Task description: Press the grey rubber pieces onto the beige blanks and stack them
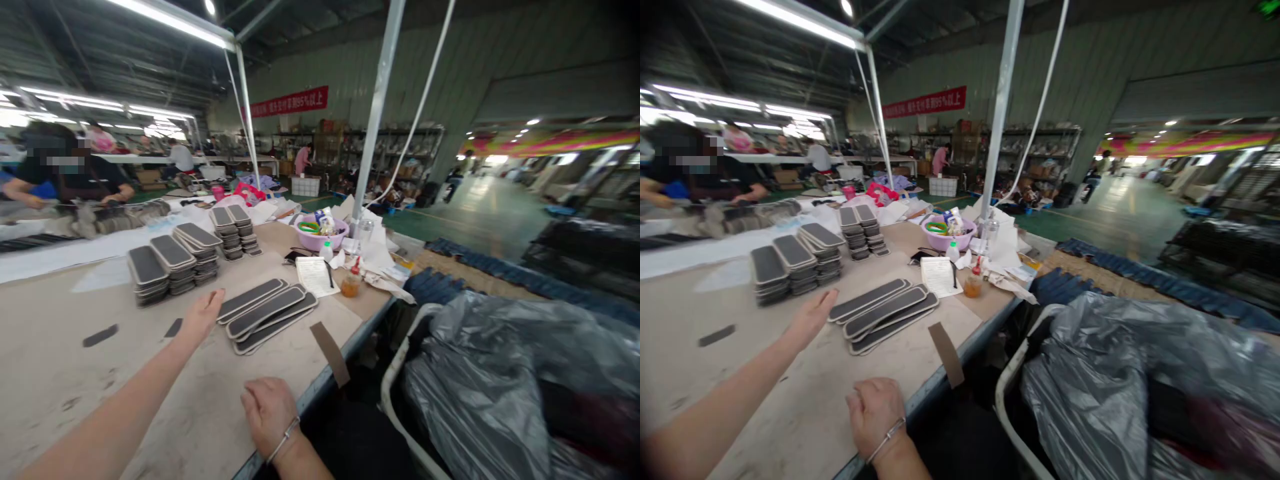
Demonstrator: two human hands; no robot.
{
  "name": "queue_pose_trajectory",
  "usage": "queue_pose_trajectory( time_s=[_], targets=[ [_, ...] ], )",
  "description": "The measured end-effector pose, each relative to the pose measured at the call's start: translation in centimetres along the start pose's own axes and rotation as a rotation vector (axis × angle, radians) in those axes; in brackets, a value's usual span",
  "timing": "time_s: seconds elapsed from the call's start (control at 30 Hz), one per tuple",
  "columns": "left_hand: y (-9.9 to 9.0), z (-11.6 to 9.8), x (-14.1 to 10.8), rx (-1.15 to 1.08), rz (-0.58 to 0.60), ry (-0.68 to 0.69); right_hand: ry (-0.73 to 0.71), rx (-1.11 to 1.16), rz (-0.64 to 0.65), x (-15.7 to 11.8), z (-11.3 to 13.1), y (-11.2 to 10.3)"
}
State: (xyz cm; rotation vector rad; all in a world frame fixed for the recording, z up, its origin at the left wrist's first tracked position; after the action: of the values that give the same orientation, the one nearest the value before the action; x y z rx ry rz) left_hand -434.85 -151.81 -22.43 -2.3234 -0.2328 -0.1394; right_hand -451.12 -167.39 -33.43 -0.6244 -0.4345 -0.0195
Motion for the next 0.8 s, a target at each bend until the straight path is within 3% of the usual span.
queue_pose_trajectory(
  time_s=[0.17,0.37,0.47,0.6,0.8],
  targets=[
    [1.3,3.6,-4.6,0.151,0.092,0.346,-0.004,-0.067,0.016,0.3,-0.3,0.2],
    [-0.3,10.5,-13.2,0.29,0.062,0.435,-0.029,-0.012,-0.003,0.1,-0.3,0.3],
    [-0.6,12.8,-16.6,0.359,0.071,0.457,-0.027,0.005,-0.016,0.1,-0.2,0.2],
    [-0.1,13.3,-18.5,0.407,0.06,0.473,-0.024,-0.013,-0.015,0.0,-0.1,0.1],
    [0.4,11.7,-18.7,0.473,0.051,0.545,-0.041,-0.044,-0.012,0.0,0.1,0.4]
  ],
)
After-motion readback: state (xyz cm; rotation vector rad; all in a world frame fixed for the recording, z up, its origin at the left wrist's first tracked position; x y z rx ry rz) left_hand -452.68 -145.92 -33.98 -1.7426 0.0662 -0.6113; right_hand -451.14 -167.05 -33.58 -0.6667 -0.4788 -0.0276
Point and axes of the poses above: each hand's wrist, its own x-axis towards the middle knuckle, its own y-axis out of the palm, z = x × y, the point moved 2 cm from there along x, towards the middle knuckle, and after that the axes turned 1 degree about y, right-handed, at the moved point
